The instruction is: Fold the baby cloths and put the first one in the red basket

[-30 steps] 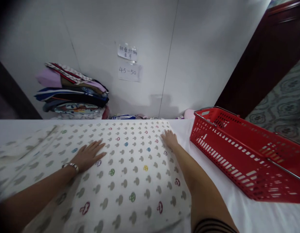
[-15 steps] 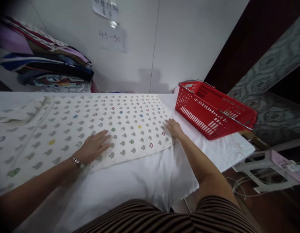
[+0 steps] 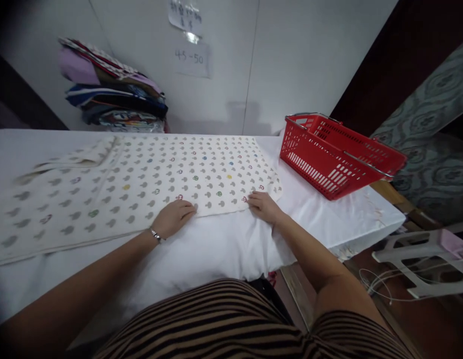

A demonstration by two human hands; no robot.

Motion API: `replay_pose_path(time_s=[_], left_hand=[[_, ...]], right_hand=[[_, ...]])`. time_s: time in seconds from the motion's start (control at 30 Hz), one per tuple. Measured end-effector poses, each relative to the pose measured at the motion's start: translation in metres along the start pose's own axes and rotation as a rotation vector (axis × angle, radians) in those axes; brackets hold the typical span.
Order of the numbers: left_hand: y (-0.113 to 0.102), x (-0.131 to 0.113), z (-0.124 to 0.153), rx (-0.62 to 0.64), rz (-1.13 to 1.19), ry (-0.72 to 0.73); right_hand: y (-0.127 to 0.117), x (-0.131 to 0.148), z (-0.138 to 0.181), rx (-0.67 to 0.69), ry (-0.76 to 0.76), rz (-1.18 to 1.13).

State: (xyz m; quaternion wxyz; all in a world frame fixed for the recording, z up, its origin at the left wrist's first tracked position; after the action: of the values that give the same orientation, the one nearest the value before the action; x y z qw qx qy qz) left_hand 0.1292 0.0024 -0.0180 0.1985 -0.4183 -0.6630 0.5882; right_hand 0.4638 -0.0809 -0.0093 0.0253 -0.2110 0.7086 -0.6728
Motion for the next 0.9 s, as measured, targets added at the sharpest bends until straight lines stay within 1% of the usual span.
replay_pose_path(time_s=[0.17,0.33,0.5,0.63,0.8,0.9], left_hand=[[0.0,-0.004,0.003,-0.016,0.003,-0.008],[-0.004,-0.007,0.004,0.048,-0.022,0.015],[-0.008,-0.016,0.004,0.048,-0.123,0.044],[-0.01,-0.019,-0.001,0.06,-0.228,0.007],[-0.01,-0.018,-0.004,0.066,-0.252,-0.086],[-0.01,-0.016,-0.001,0.094,-0.244,-0.069]], right_hand=[[0.0,0.0,0.0,0.051,-0.037,0.029],[-0.001,-0.004,0.004,0.028,-0.038,0.1],[-0.007,-0.009,0.002,-0.019,-0.02,0.16],[-0.013,-0.012,-0.005,-0.03,0.013,0.191],[-0.017,-0.019,-0.011,-0.006,0.065,0.22],[-0.024,-0.027,-0.008,-0.006,0.079,0.263]])
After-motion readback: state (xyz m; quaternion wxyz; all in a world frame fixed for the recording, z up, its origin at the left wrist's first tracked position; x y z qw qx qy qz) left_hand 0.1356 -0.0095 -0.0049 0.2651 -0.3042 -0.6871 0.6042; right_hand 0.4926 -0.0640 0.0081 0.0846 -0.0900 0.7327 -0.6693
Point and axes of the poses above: each hand's wrist, its own z-axis away from the middle knuckle, its own y-axis out of the palm, x = y × z, the point moved 1 cm from there along -z, towards the middle knuckle
